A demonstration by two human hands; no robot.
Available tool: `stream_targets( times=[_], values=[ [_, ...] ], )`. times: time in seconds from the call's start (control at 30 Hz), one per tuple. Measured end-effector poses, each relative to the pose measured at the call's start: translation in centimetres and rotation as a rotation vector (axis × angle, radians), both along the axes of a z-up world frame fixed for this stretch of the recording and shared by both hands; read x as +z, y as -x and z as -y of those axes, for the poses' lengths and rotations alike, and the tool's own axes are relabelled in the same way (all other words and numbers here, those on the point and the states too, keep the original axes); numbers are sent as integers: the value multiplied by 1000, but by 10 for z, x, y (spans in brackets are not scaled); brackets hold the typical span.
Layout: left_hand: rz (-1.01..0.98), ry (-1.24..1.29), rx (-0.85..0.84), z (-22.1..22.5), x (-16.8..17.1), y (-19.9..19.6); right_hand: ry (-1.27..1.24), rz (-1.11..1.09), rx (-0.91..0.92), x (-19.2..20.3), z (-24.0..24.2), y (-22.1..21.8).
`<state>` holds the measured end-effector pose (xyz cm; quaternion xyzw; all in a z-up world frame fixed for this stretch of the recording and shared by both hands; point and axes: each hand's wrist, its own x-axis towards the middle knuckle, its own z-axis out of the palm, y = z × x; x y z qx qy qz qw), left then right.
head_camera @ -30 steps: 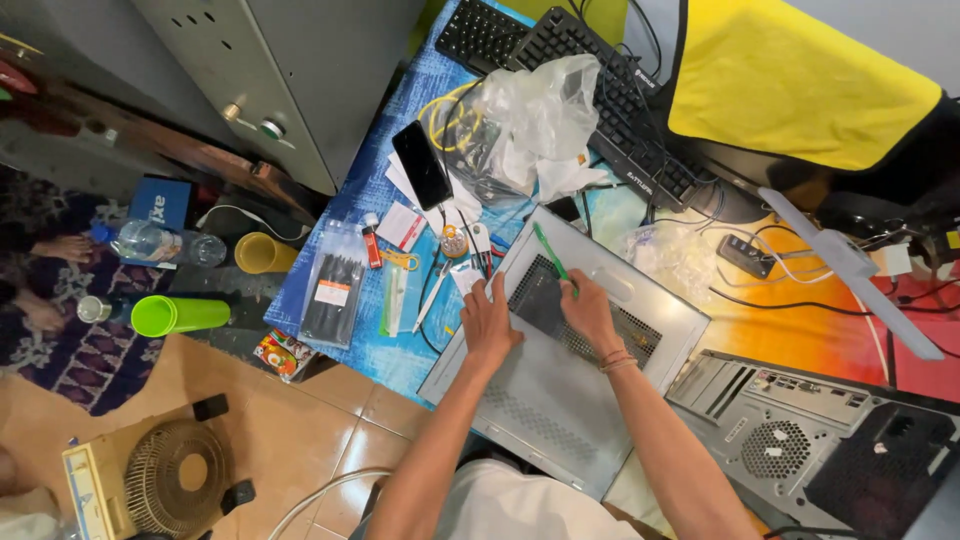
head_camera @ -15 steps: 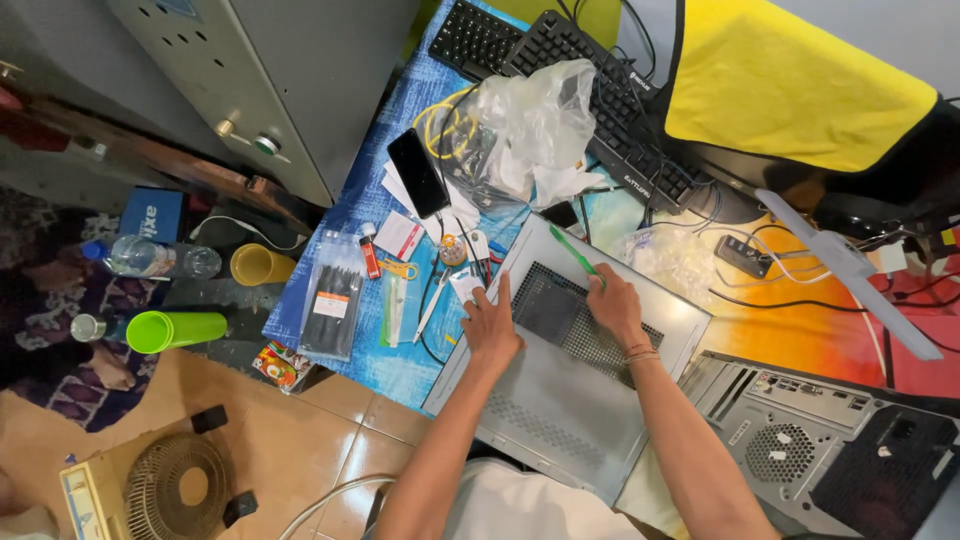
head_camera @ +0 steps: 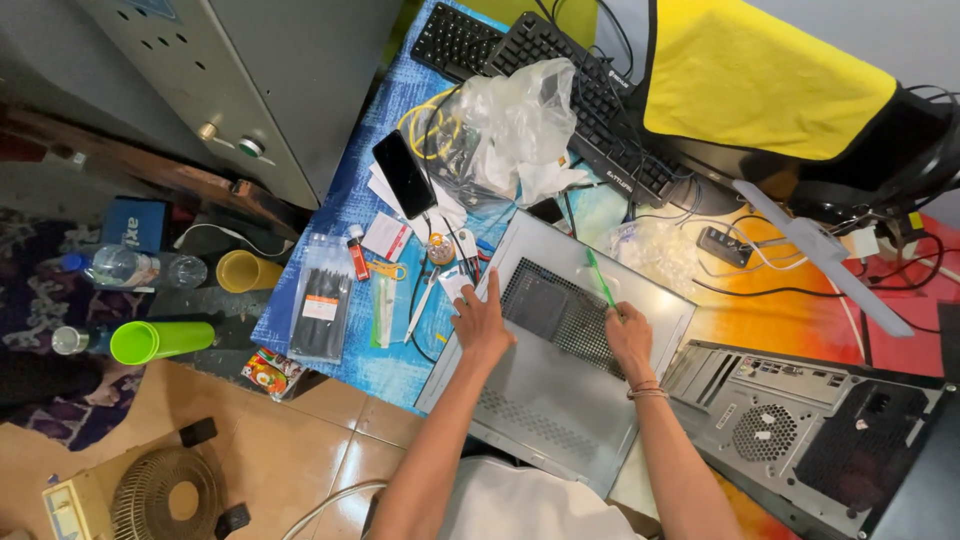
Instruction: Cleaning the mesh side panel of a computer case with a small tool and then reassembling the case.
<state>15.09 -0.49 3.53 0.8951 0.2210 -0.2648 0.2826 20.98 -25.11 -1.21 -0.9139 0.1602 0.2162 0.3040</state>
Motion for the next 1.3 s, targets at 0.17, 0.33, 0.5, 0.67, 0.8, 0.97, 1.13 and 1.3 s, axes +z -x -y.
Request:
stream_targets(
  times=[0.17, 0.33, 0.5, 0.67, 0.8, 0.97, 1.13, 1.3],
  values=[
    [66, 14, 9, 1, -6, 11, -169, -33, 135, -50, -27, 22],
    [155, 31, 53, -1, -7, 27, -269, -102, 428, -92, -30, 50],
    [276, -11, 79, -3, -12, 49, -273, -89, 223, -39, -27, 46],
    [393, -26, 173, -14, -23, 83, -223, -100, 238, -46, -49, 51],
    [601, 3, 275, -28, -44, 113, -387, -173, 395, -39, -96, 82],
    [650, 115, 347, -50, -46, 125, -630, -322, 456, 49, -167, 109],
    [517, 254, 410, -59, -51, 129, -577, -475, 507, 94, -198, 118],
    [405, 141, 533, -72, -93, 119, -551, -548, 576, 87, -188, 103]
  ],
)
